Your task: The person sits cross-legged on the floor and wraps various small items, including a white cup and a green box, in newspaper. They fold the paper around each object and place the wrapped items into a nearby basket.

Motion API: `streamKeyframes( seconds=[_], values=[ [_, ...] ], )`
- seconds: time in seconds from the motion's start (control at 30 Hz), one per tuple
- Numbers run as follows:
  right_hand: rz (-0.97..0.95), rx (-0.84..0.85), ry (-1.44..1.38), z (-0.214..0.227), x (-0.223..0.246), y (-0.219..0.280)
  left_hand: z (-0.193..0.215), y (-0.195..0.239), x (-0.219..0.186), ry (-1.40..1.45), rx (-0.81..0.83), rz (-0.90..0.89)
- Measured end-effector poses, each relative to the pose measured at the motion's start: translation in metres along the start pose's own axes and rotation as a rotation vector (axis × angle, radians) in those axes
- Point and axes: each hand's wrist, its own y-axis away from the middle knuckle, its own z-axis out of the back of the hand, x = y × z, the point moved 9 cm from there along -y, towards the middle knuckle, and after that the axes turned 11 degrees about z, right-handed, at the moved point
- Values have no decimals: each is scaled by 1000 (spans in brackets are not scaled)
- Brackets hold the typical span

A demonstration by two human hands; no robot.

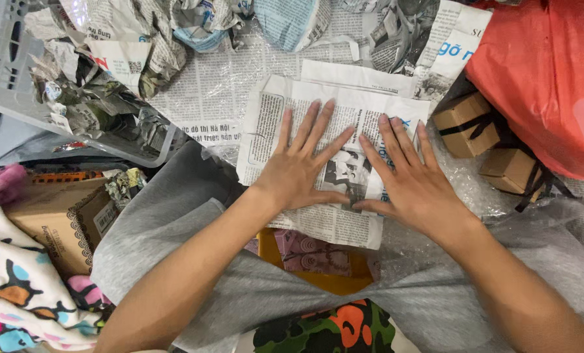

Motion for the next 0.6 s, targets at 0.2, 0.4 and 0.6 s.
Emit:
streamKeyframes(
  seconds=[0.2,0.4,0.6],
  values=[
    [-23,-17,17,1,0,10,-1,0,-1,-16,89,1],
    [-10,26,51,15,-4,5,0,4,-6,16,159,-19],
    [40,-304,-234,95,-26,-91,-2,2,-10,-4,205,-41]
  ],
)
